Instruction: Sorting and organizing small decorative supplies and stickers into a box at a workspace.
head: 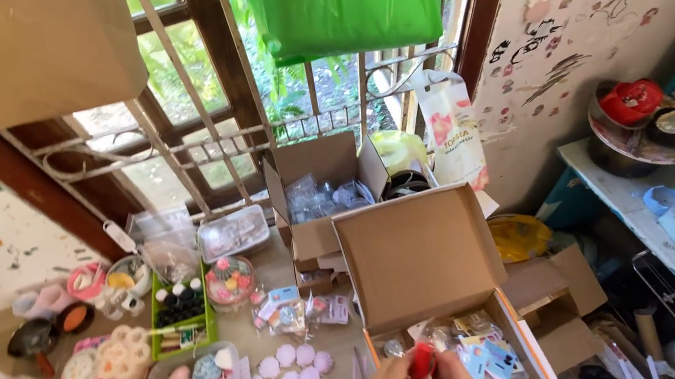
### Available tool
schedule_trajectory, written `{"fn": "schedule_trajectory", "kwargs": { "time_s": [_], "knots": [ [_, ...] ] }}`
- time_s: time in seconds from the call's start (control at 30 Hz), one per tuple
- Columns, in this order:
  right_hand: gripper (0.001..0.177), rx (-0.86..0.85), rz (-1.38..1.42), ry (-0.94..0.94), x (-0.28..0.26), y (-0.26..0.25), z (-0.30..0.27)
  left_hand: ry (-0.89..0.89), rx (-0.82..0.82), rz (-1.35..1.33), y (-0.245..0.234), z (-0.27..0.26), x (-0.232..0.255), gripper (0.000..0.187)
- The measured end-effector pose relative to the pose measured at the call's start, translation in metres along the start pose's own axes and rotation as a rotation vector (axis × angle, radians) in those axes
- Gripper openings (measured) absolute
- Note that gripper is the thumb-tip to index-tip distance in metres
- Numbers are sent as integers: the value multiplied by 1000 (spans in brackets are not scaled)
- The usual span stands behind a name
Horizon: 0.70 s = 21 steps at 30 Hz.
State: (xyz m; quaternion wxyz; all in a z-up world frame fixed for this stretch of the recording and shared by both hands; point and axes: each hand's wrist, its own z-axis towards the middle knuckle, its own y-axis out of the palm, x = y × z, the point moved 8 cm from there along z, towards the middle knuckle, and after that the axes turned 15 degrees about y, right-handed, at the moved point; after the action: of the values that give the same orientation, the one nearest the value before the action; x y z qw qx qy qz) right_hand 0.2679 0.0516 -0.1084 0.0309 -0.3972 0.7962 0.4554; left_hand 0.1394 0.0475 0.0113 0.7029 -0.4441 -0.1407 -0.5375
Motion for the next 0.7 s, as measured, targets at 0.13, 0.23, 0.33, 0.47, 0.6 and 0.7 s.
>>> {"fn": "schedule_trajectory", "kwargs": {
  "time_s": [0.13, 0.23, 0.33, 0.47, 0.6, 0.7],
  "knots": [
    [63, 55, 81, 82, -4, -48, 4, -314, -64, -289, -24, 24, 37, 32],
    [31, -23, -32, 108, -7, -71, 9, -522, -127, -543, -15, 18, 43, 27],
    [26, 133, -453, -237, -42, -45, -29, -485, -165, -587, -9, 18, 49, 27],
    [20, 155, -542, -373, -52, -44, -37, -412, -129, -542, 5, 15, 48, 27],
    [22, 59, -215, -437, -50, -36, -43, -518, 71, -546, 11, 19, 46, 31],
    [21, 69, -36, -474, -55, -26, -47, -459, 209, -407, 10, 20, 39, 32]
  ]
}}
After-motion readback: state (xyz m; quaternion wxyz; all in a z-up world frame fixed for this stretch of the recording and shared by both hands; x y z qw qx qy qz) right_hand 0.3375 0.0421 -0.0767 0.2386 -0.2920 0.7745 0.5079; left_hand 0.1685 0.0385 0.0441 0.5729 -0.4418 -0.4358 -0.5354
